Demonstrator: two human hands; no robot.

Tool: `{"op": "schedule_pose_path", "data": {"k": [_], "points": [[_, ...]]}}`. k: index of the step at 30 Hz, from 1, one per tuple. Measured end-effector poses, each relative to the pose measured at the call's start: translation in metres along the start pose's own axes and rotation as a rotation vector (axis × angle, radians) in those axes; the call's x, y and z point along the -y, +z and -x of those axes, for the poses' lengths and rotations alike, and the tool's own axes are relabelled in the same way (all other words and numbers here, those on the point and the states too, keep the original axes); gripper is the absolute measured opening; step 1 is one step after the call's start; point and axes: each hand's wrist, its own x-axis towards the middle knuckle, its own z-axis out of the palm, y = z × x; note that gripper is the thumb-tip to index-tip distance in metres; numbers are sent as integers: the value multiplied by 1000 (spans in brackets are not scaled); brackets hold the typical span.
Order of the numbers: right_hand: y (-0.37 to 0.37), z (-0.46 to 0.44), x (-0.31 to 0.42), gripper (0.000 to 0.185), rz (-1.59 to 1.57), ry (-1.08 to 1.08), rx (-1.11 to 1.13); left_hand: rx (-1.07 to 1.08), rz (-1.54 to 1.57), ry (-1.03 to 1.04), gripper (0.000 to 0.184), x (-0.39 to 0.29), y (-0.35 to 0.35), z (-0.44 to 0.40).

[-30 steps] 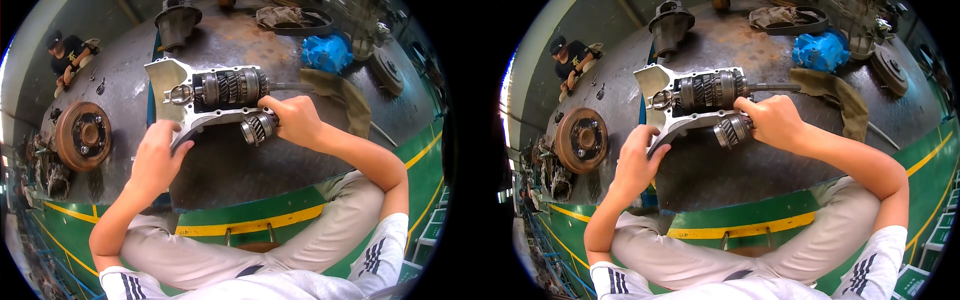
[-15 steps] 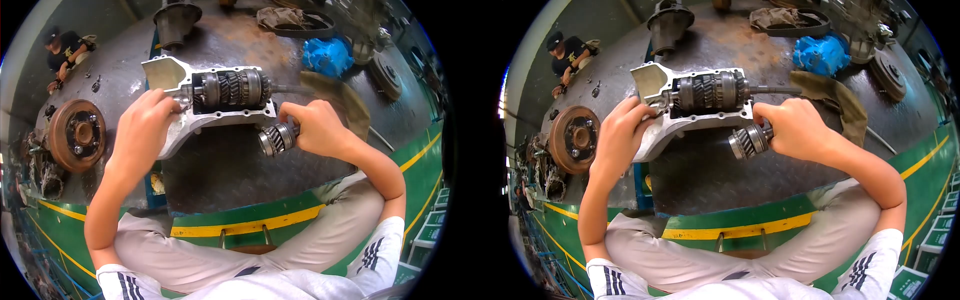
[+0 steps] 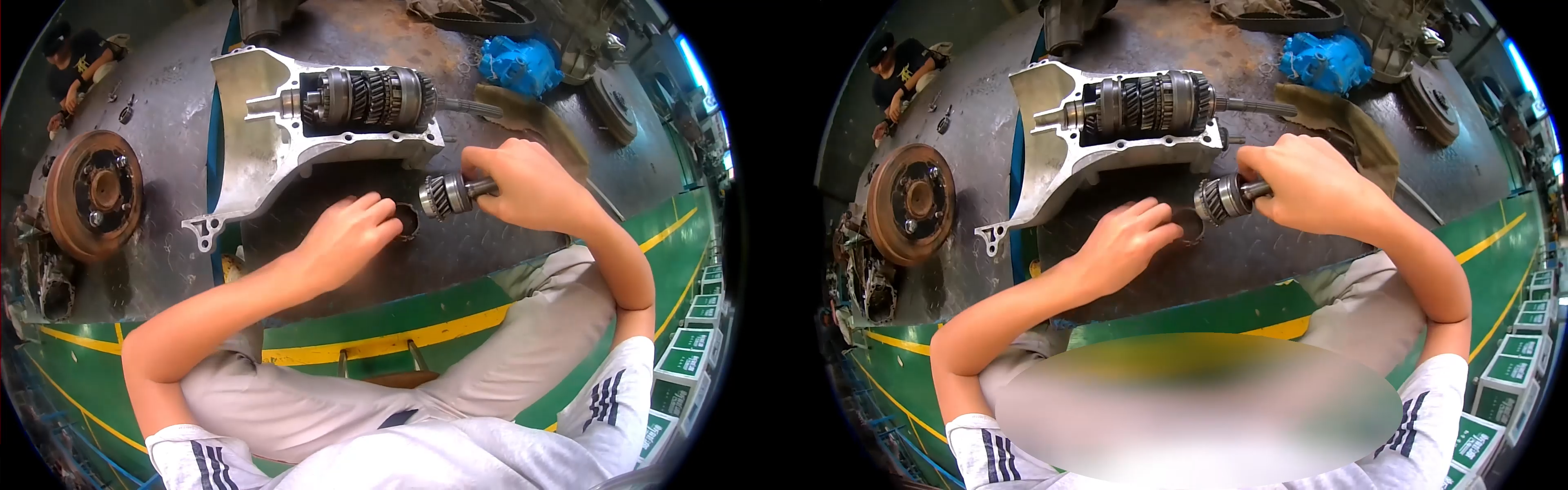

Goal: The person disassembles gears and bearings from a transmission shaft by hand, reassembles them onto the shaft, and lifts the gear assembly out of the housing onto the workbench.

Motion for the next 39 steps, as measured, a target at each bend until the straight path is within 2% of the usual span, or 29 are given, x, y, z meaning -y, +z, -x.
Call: {"op": "schedule_pose_path", "data": {"k": [2, 4, 6, 11, 14, 18, 19, 22, 23, 28, 33, 37, 38, 39], "points": [[1, -1, 6, 23, 22, 3, 40, 25, 24, -42, 26, 5, 4, 1], [5, -2, 12, 19, 119, -75, 58, -17, 165, -219, 31, 4, 3, 0], [8, -4, 19, 16, 152, -110, 55, -71, 202, -327, 46, 4, 0, -1], [19, -23, 31, 13, 271, -233, -3, -18, 271, -362, 61, 15, 3, -4], [14, -33, 42, 15, 427, -220, 130, 8, 298, -357, 59, 15, 4, -4], [5, -33, 61, 8, 470, -300, 52, 57, 330, -378, 61, 16, 2, -5], [5, -35, 60, 9, 441, -360, -6, 46, 357, -366, 62, 18, 3, -4], [4, -38, 68, 14, 450, -370, 34, 5, 453, -323, 57, 22, 8, -1], [6, -38, 66, 16, 395, -402, -42, 0, 443, -304, 55, 22, 7, -1], [2, -29, 67, 14, 466, -442, -132, 6, 454, -319, 54, 17, 13, -4], [-23, -25, 68, 16, 318, -482, 85, 60, 322, -269, 52, 15, 14, -8], [-58, -27, 68, 21, 93, -451, 476, 34, 312, -209, 51, 14, 10, -11], [-61, -27, 69, 22, 70, -442, 498, 61, 313, -222, 50, 14, 9, -12], [-58, -22, 70, 19, 79, -494, 388, 86, 313, -236, 50, 14, 8, -13]]}}
